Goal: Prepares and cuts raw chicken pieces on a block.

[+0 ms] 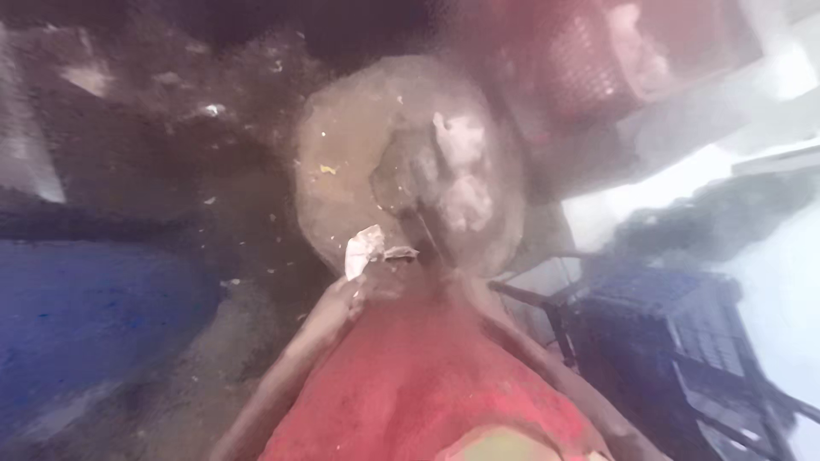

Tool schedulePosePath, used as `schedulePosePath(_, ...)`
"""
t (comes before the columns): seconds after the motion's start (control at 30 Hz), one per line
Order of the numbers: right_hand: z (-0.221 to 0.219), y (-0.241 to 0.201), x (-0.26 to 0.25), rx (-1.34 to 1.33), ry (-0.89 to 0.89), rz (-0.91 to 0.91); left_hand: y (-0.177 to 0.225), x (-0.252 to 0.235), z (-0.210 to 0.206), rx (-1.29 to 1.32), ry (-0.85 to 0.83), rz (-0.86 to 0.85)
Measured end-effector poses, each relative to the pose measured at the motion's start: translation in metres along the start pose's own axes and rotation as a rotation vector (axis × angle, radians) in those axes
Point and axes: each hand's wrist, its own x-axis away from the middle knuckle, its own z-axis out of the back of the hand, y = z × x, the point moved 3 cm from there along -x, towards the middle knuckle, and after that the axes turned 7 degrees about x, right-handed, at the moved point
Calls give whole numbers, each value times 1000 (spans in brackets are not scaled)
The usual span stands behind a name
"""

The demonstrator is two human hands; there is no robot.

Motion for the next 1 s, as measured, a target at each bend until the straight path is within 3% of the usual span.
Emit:
schedulePosePath(0.17,-41,-17,-7,-76,-184,215,4,10,2,-9,4,20)
schedulePosePath(0.23,-49,-46,-25,12,-212,127,1,4,6,-20,39,20)
schedulePosePath(0.3,-49,-72,-40,46,-160,100,-3,-2,8,-39,58,4)
schedulePosePath(0.4,-34,-89,-35,0,-26,213,-8,-3,15,-14,70,8)
schedulePosePath(0.6,-13,-37,-19,183,-72,-26,-15,-5,21,71,87,-4)
schedulePosePath(0.8,0,-105,9,155,-84,247,-13,-7,21,141,73,-29)
schedulePosePath(1.0,-26,-76,-38,282,-131,83,-9,-14,24,155,86,-41)
